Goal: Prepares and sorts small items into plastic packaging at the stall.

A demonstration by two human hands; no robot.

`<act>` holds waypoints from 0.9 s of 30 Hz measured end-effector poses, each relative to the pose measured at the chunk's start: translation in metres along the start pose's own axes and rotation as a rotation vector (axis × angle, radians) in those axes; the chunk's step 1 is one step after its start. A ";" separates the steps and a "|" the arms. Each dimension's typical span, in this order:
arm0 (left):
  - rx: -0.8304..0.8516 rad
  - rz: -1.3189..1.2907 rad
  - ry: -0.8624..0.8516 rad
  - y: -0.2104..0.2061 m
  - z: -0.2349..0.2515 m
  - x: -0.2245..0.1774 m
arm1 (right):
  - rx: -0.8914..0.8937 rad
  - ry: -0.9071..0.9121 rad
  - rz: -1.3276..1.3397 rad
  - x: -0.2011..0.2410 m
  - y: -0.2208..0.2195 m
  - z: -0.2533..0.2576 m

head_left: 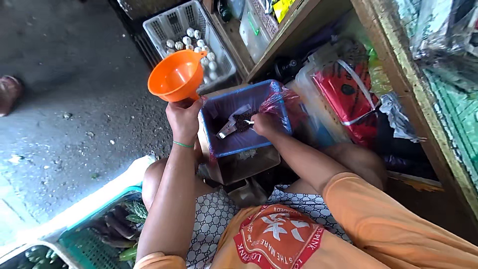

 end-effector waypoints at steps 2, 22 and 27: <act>-0.008 0.027 0.005 0.000 0.000 0.000 | 0.015 0.027 0.116 0.010 -0.013 0.008; 0.085 0.785 0.243 -0.007 -0.029 0.067 | -0.319 0.169 0.630 0.017 0.152 -0.138; 0.244 0.723 0.083 -0.038 -0.047 0.059 | -0.491 0.241 0.350 0.061 0.183 -0.159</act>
Point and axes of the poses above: each hand's wrist, its own z-axis towards the middle knuckle, its own y-axis out of the back of the hand, x = y × z, the point moved 4 cm from there along z, towards the middle knuckle, and after that the axes turned 10 degrees about y, right-handed, at the moved point
